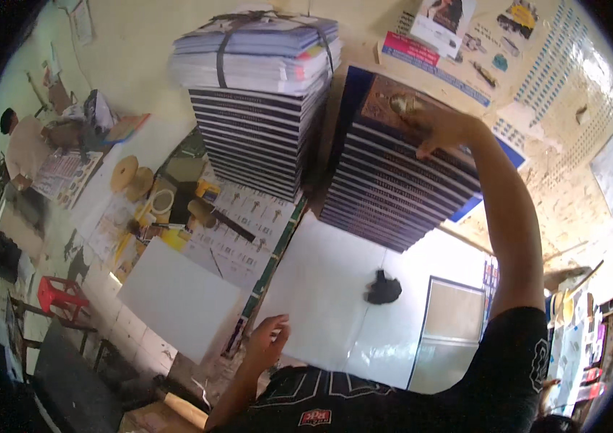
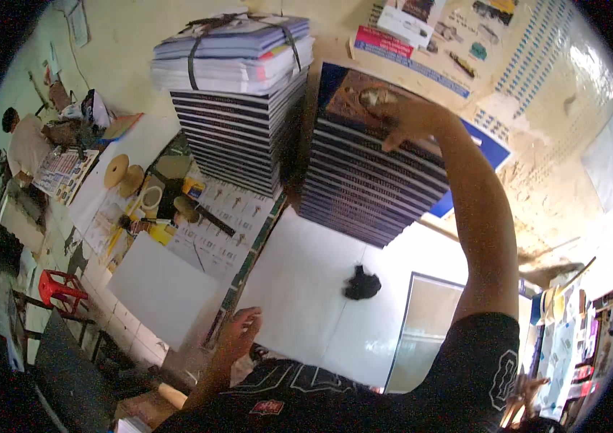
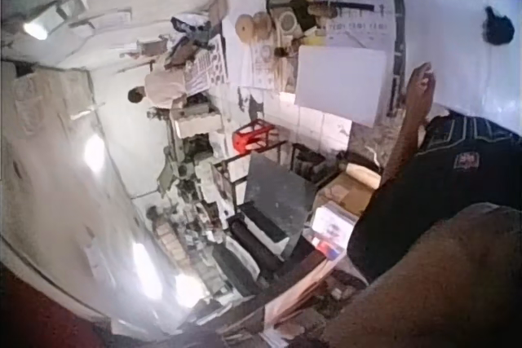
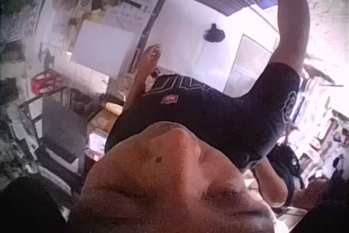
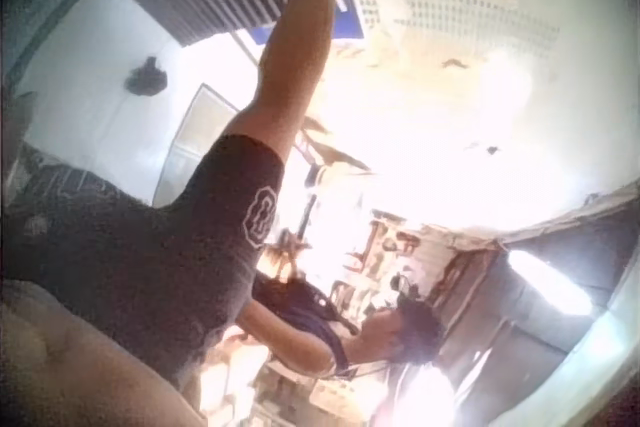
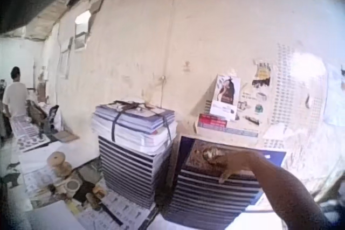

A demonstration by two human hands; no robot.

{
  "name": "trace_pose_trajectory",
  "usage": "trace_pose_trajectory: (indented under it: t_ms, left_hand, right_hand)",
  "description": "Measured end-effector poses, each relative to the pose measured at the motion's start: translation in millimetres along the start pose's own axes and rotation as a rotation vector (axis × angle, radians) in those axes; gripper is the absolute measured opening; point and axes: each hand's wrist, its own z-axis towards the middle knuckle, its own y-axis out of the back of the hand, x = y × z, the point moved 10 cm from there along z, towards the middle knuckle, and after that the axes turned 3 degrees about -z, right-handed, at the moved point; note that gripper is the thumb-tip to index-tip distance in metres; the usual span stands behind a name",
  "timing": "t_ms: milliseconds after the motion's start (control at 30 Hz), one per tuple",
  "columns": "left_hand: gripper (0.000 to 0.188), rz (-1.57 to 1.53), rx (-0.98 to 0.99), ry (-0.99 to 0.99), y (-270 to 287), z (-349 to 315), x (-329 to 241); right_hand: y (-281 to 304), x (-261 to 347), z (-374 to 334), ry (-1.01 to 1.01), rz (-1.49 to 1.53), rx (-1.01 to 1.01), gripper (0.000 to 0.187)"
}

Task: The person inserts a white cardboard sheet into a book cover, closes the cover, and stacks the completed book onto a pile. They then use a marker to write on the edge of a folder held by another person. The person continues to assemble more book covers by inserting sheets into them by hand.

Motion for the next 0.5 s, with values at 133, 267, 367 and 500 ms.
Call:
trace_pose_trajectory:
  t_ms: [133,267,367,500]
  left_hand:
    - [0.047,-0.338,0.627,-0.130,-61.9,-32.2,-32.4]
    - [0.058,-0.021,1.339,-0.449,-150.4,-109.0,-59.0]
    - [0.056,0.519,1.308,-0.366,-151.6,-87.9,65.0]
    - [0.050,0.625,0.924,-0.221,-102.8,-46.3,42.2]
  right_hand:
    - [16.9,43.8,-30.6,-0.107,0.181,-0.353,0.082]
    - [-12.2,52.5,-141.3,-0.101,0.600,-1.118,0.061]
    - [-138.8,74.7,-173.9,-0.123,1.024,-0.849,0.047]
    - [-283.3,56.5,-258.7,-0.563,1.124,-0.608,0.045]
